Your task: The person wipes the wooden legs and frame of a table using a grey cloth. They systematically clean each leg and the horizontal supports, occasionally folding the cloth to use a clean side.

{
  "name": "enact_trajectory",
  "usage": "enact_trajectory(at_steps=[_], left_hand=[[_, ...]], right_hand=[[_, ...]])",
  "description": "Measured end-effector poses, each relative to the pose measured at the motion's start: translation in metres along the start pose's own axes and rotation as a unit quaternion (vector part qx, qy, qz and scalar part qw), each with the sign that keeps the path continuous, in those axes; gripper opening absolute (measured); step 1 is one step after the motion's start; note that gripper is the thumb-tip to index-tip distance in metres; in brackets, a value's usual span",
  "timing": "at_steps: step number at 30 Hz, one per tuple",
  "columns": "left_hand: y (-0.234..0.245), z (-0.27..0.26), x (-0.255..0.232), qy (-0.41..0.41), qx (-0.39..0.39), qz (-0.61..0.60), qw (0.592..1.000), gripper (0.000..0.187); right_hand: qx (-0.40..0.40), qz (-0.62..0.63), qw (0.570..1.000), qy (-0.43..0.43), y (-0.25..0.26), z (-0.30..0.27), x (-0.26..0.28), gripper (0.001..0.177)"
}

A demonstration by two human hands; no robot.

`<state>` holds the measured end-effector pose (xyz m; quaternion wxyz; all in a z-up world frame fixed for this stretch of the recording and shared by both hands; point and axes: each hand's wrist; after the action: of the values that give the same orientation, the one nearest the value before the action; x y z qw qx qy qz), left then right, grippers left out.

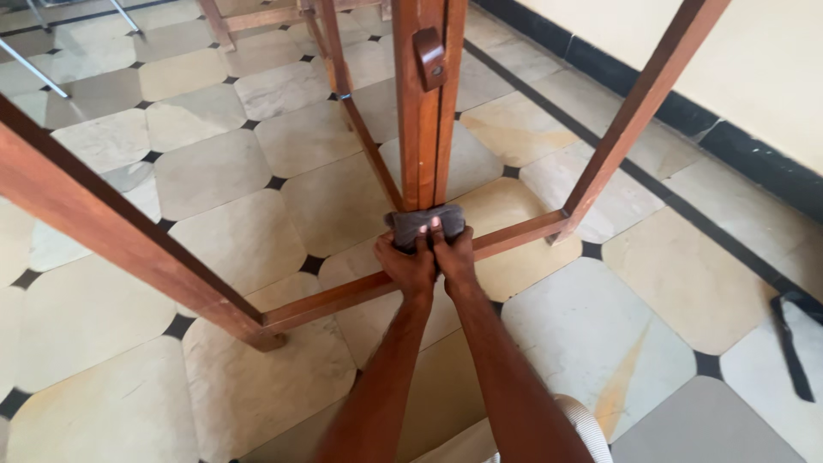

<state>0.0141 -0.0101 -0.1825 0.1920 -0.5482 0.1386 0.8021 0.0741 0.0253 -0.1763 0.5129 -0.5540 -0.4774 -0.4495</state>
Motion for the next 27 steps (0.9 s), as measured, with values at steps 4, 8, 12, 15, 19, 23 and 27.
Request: enact_trajectory(at_steps=[4, 8, 12, 15, 19, 23, 27], left_hand=[[0.007, -0.002, -0.015, 0.163, 0.011, -0.047, 0.985, 0.045], [0.010, -0.009, -0.020, 0.189, 0.054, -0.093, 0.976, 0.041], [0.011, -0.009, 0.003, 0.170, 0.053, 0.026, 0.984, 0.047], [0.009, -0.005, 0.028, 0.135, 0.064, 0.060, 0.987, 0.046], [0.013, -0.008, 0.053, 0.107, 0.074, 0.089, 0.987, 0.050], [0.032, -0.004, 0.026, 0.021, 0.108, 0.071, 0.991, 0.044], [0.078, 0.000, -0.081, -0.107, 0.107, -0.003, 0.989, 0.043]], right_hand=[[-0.018, -0.050, 0.998, 0.031, -0.006, -0.017, 0.017, 0.060], [-0.032, -0.068, 0.992, 0.104, -0.008, -0.021, 0.035, 0.055], [-0.046, -0.033, 0.988, 0.146, -0.011, -0.020, 0.015, 0.044], [-0.037, 0.017, 0.987, 0.157, -0.008, -0.019, -0.007, 0.040], [0.010, 0.054, 0.993, 0.101, 0.002, -0.031, -0.028, 0.048], [-0.039, -0.012, 0.998, 0.047, 0.002, -0.042, -0.012, 0.045], [-0.063, 0.170, 0.977, 0.108, -0.006, -0.073, 0.050, 0.043]])
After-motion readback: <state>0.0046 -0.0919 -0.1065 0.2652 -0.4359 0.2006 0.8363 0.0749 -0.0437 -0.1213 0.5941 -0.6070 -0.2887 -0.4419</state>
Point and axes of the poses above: each hand's wrist, its own z-axis towards the middle knuckle, its own y-axis out of the back of the hand, x = y × z, and after that the axes turned 2 degrees about -y, right-handed
